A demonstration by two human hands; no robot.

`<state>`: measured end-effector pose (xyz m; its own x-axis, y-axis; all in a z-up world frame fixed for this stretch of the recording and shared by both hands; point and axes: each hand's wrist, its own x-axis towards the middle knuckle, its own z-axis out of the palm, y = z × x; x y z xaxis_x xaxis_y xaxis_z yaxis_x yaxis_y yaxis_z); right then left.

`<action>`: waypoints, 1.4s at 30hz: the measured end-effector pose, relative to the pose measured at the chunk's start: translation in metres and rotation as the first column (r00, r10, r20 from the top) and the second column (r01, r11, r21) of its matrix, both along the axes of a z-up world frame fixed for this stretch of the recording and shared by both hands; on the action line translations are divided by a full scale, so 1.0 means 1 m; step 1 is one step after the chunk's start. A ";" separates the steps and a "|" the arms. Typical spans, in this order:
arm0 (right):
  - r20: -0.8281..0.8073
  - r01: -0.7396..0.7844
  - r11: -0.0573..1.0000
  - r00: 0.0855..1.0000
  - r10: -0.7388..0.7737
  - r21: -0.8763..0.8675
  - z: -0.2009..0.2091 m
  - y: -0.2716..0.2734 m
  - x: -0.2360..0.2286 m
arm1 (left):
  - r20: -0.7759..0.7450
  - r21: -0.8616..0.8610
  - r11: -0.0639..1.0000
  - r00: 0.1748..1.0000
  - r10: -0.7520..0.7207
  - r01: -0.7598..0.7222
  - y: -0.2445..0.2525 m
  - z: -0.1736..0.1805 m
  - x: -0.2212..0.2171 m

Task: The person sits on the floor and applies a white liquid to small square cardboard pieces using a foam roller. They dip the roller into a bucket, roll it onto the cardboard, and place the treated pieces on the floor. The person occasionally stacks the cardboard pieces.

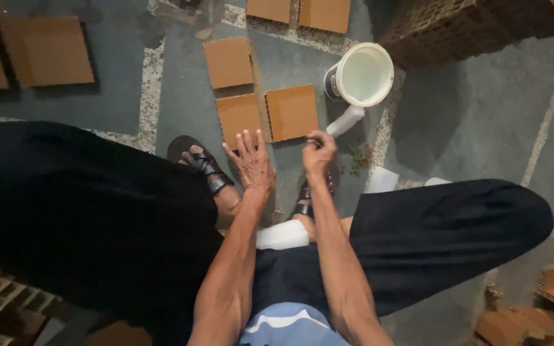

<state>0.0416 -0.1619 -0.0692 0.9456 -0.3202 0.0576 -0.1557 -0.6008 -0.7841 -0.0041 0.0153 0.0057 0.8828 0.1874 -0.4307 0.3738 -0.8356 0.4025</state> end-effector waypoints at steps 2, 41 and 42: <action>0.054 -0.206 0.972 0.976 0.213 -0.111 0.015 0.018 -0.001 | 0.063 -0.009 0.993 0.991 0.121 -0.121 -0.002 0.000 0.007; -0.176 -0.388 0.906 0.916 0.360 -0.168 0.001 0.019 0.022 | 0.361 -0.055 0.991 0.923 0.130 -0.118 0.206 0.276 -0.032; -0.194 -0.377 0.913 0.918 0.346 -0.154 0.003 0.017 0.020 | 0.330 -0.050 0.992 0.936 0.124 -0.114 0.206 0.263 -0.033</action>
